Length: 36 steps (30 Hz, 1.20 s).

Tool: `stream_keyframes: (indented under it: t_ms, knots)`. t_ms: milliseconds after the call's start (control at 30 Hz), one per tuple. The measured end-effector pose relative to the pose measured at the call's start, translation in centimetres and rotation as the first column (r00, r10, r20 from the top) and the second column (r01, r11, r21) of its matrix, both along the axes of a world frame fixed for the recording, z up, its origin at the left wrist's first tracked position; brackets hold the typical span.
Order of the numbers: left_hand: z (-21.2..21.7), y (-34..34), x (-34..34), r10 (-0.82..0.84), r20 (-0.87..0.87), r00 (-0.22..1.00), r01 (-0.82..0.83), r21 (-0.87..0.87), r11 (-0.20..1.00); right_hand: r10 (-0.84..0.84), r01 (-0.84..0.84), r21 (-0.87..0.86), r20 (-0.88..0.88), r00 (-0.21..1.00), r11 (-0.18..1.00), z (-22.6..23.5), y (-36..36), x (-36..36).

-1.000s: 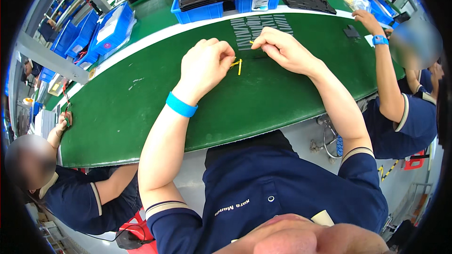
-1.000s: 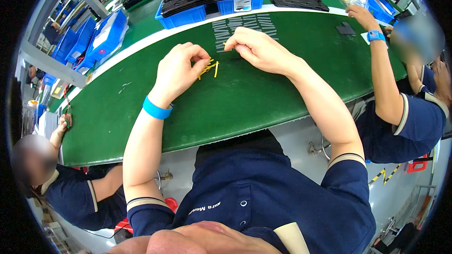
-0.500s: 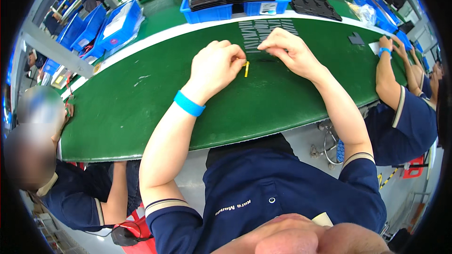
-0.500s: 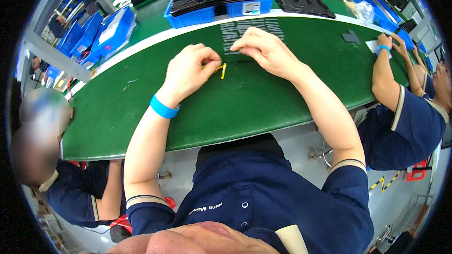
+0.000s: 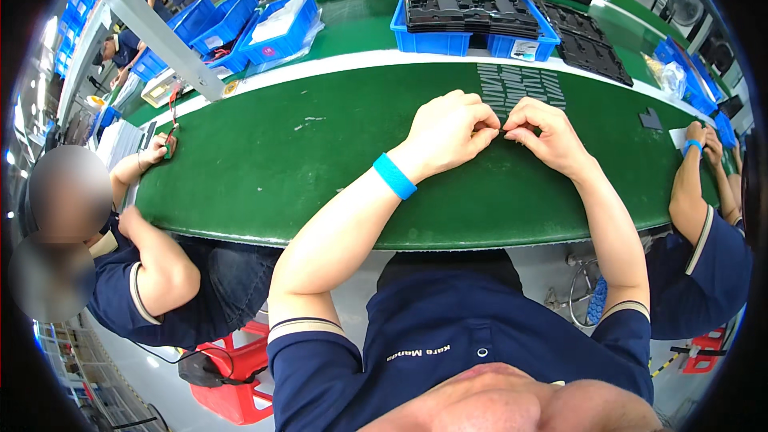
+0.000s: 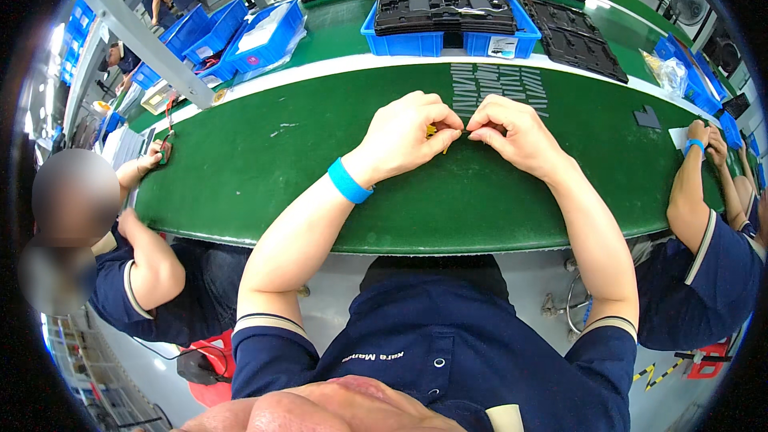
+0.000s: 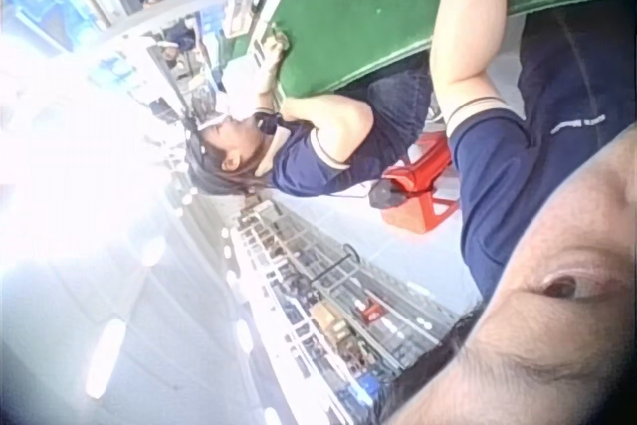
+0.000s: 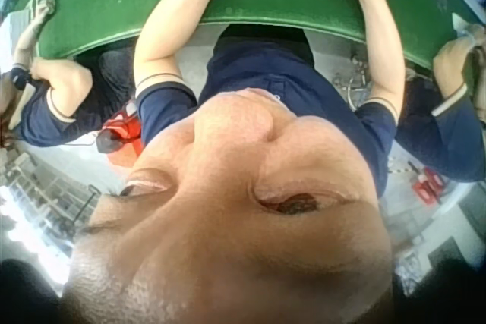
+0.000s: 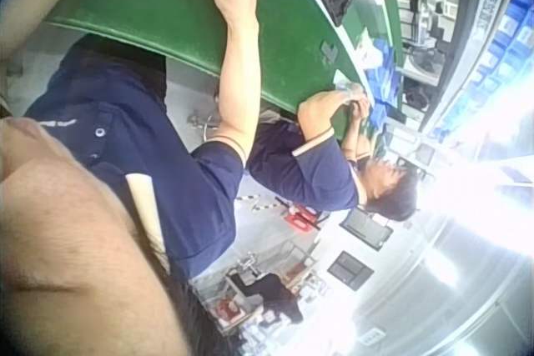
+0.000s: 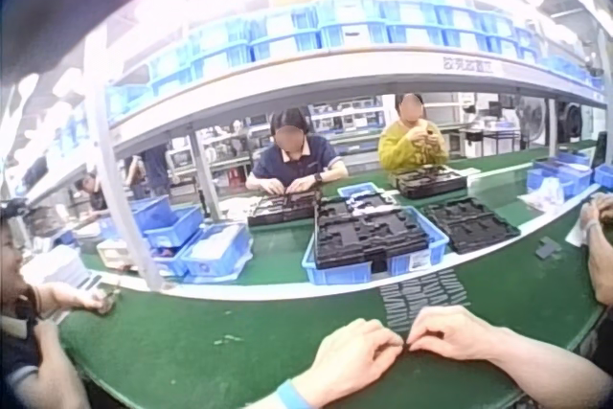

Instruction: Sorting and assembling small electronic components on a production line.

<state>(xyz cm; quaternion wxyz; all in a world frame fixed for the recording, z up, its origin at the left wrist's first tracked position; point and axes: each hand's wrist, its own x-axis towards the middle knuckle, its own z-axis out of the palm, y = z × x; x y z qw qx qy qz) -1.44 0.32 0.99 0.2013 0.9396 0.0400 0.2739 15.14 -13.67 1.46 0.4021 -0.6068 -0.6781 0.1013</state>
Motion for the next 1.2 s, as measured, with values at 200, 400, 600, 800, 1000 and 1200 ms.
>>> stream_keyframes:
  t_ms: [200,400,600,800,1000,1200]
  knots:
    - [0.0,0.0,0.2,-0.011,-0.006,1.0,0.011,0.004,1.0,0.049,-0.05,0.033,0.03,0.998,0.998,-0.2,0.2,0.1]
    - [0.2,-0.1,0.2,0.015,-0.002,1.0,-0.015,0.001,1.0,0.09,-0.085,0.039,-0.166,0.982,0.996,-1.0,0.3,0.2]
    - [0.6,1.5,-0.6,0.114,-0.07,0.991,-0.101,0.157,0.982,0.049,0.046,0.185,-0.477,0.877,0.982,-1.2,0.5,2.0]
    - [0.4,1.5,-0.5,0.194,-0.162,0.968,-0.158,0.212,0.964,-0.035,0.094,0.139,-0.379,0.925,0.986,-1.2,0.3,2.8]
    - [-0.8,-0.3,0.3,0.203,-0.099,0.974,-0.185,0.171,0.968,-0.09,0.129,0.162,-0.229,0.969,0.978,-1.0,0.2,2.8]
    - [-1.8,-1.9,1.0,0.199,-0.099,0.975,-0.167,0.264,0.95,-0.099,0.124,0.179,-0.143,0.985,0.976,-0.9,0.2,2.6]
